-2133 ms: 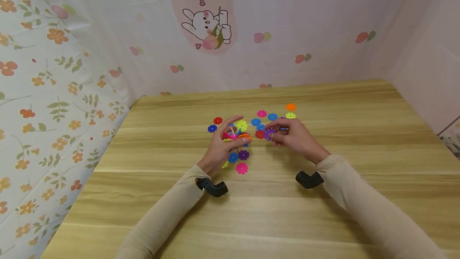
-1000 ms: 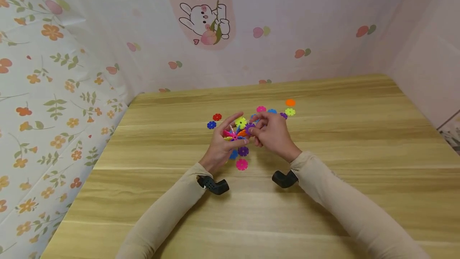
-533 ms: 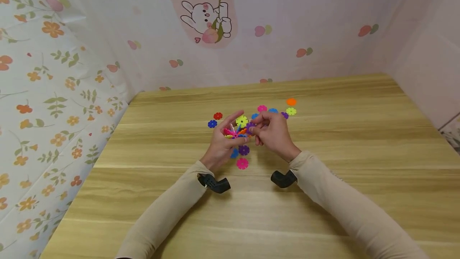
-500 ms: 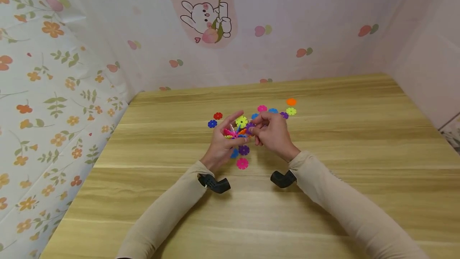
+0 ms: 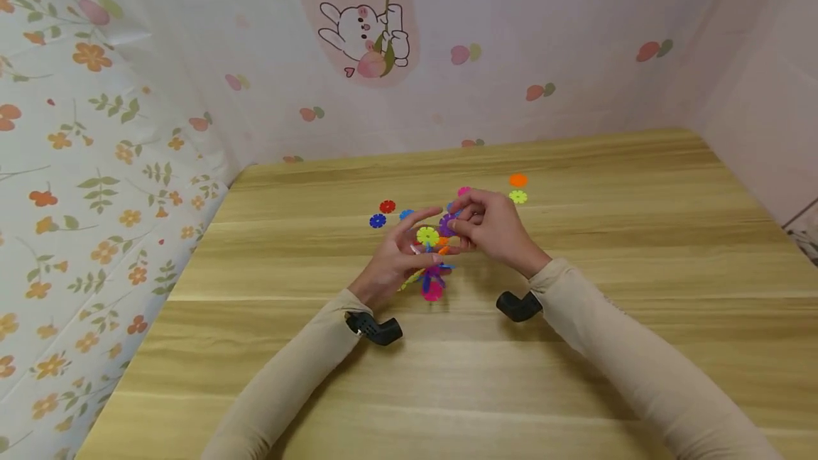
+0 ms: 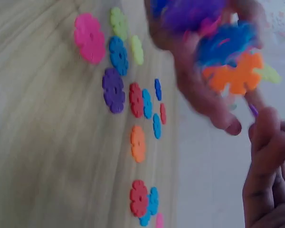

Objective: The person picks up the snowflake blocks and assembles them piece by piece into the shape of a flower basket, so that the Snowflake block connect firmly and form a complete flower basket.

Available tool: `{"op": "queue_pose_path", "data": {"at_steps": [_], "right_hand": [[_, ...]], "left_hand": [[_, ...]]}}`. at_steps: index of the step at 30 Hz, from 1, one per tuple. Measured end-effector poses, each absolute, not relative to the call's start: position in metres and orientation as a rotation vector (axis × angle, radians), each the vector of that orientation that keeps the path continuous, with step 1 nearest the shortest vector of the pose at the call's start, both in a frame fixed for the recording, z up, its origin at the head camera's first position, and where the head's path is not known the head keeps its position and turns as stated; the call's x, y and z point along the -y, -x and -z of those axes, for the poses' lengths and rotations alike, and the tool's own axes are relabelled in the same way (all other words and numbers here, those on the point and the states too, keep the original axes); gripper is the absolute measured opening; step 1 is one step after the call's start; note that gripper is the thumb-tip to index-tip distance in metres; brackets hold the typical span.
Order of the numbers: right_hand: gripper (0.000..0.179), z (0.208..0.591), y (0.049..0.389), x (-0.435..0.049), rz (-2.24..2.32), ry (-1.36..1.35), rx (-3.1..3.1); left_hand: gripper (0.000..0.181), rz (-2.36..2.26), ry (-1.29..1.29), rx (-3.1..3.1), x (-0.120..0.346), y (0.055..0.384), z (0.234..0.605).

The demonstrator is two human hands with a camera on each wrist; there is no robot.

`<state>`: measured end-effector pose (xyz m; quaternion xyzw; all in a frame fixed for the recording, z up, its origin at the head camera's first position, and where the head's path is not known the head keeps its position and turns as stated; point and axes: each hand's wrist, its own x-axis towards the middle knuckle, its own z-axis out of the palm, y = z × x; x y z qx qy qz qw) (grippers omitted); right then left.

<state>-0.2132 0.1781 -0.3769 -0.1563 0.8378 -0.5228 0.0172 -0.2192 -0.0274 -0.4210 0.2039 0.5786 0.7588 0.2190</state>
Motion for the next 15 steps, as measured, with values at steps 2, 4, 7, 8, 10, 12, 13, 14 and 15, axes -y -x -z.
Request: {"op": "queue_pose_path", "data": {"at_steps": [2, 4, 7, 8, 10, 12, 13, 14, 15], "right_hand": [[0.009, 0.376, 0.213, -0.179, 1.602, 0.521, -2.632], [0.009, 0.373, 0.212, -0.182, 1.618, 0.535, -2.654], [0.011, 0.369, 0.211, -0.189, 1.683, 0.518, -2.669], [0.011, 0.368, 0.21, -0.191, 1.698, 0.521, -2.671], [0.012, 0.366, 0.21, -0.192, 1.7, 0.551, -2.663], [0.013, 0.366, 0.209, -0.191, 1.682, 0.588, -2.662], [0.013, 0.367, 0.209, -0.189, 1.68, 0.602, -2.665], [0.013, 0.367, 0.208, -0.187, 1.682, 0.61, -2.67], [0.012, 0.367, 0.208, -0.185, 1.689, 0.61, -2.676]], "left_hand": [[0.059, -2.063, -0.598, -1.61, 0.025, 0.219, 0.418], [0.055, -2.03, -0.601, -1.645, 0.024, 0.219, 0.417], [0.048, -1.982, -0.584, -1.732, 0.025, 0.22, 0.417], [0.045, -1.969, -0.578, -1.749, 0.026, 0.22, 0.417], [0.039, -1.964, -0.574, -1.756, 0.029, 0.221, 0.417], [0.037, -1.972, -0.577, -1.702, 0.03, 0.222, 0.418], [0.038, -1.978, -0.578, -1.663, 0.031, 0.223, 0.418], [0.038, -1.982, -0.582, -1.635, 0.031, 0.223, 0.417], [0.039, -1.988, -0.578, -1.594, 0.031, 0.224, 0.417]]}}
